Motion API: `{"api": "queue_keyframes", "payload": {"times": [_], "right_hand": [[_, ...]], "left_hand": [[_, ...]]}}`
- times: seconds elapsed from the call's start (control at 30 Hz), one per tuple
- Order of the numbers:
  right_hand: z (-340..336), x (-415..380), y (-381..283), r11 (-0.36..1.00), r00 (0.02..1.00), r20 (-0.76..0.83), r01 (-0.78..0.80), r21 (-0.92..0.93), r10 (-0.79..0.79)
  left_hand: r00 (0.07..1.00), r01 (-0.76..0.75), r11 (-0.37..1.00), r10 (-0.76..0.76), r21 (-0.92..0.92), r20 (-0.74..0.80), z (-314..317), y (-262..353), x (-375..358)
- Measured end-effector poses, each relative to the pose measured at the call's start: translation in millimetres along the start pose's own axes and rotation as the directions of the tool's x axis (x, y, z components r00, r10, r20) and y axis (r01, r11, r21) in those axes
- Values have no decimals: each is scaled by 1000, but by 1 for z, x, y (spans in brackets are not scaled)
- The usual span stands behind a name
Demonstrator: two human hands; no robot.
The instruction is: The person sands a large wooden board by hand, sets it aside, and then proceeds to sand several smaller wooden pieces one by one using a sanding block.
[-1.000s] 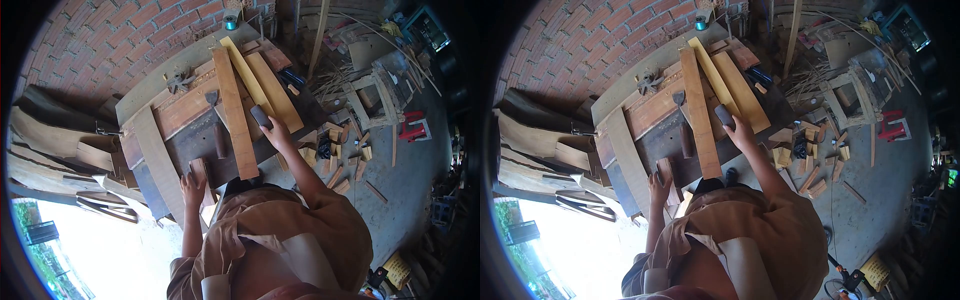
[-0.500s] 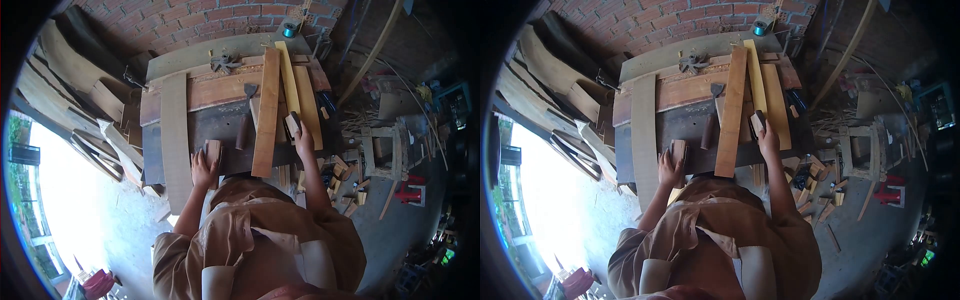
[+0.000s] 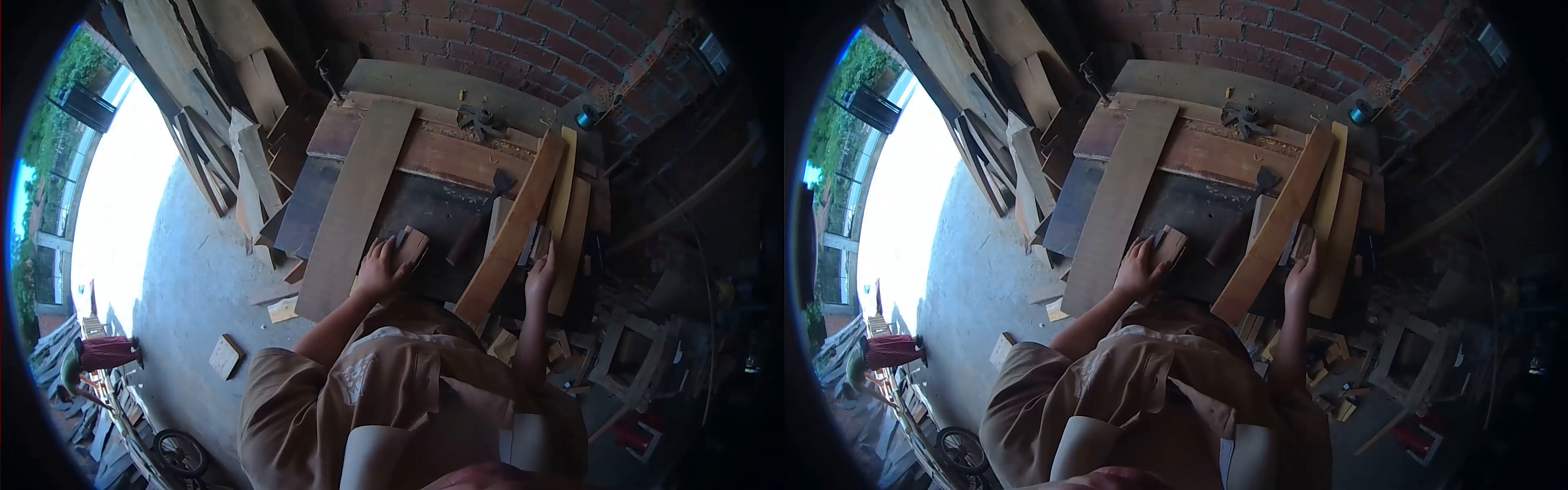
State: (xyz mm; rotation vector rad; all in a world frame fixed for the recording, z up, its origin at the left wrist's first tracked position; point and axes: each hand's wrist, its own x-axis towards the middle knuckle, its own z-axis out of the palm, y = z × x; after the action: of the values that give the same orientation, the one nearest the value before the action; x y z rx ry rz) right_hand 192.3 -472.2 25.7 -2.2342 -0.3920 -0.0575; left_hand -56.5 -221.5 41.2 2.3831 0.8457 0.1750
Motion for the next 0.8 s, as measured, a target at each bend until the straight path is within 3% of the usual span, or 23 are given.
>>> {"api": "queue_keyframes", "payload": {"times": [0.07,0.13,0.37,0.43,0.5,0.63,0.7,0.8], "right_hand": [[-8,-4,-19,999,998,-42,36,-34,-38],[-17,-2,-39,992,989,80,-120,-33,123],[-11,4,-61,967,957,195,-179,-183,215],[-16,4,-77,949,948,195,-204,-241,253],[-11,4,-70,963,979,137,-111,-244,147],[-11,9,-61,932,949,147,-228,-283,277],[-9,7,-52,970,992,92,-67,-233,91],[-11,0,-50,984,992,77,-83,-157,96]], "left_hand": [[1000,-3,1000,3,-3,14,1,-1,0],[1000,-6,1000,6,-2,-7,3,-3,0],[1000,-14,999,14,41,-10,4,-1,1],[999,-38,999,39,30,-11,6,-4,1],[999,-53,998,53,39,2,7,-6,1],[995,-96,994,96,59,4,12,-12,3],[988,-146,978,152,148,-30,15,-15,5],[956,-245,949,270,198,-112,16,-6,17]]}}
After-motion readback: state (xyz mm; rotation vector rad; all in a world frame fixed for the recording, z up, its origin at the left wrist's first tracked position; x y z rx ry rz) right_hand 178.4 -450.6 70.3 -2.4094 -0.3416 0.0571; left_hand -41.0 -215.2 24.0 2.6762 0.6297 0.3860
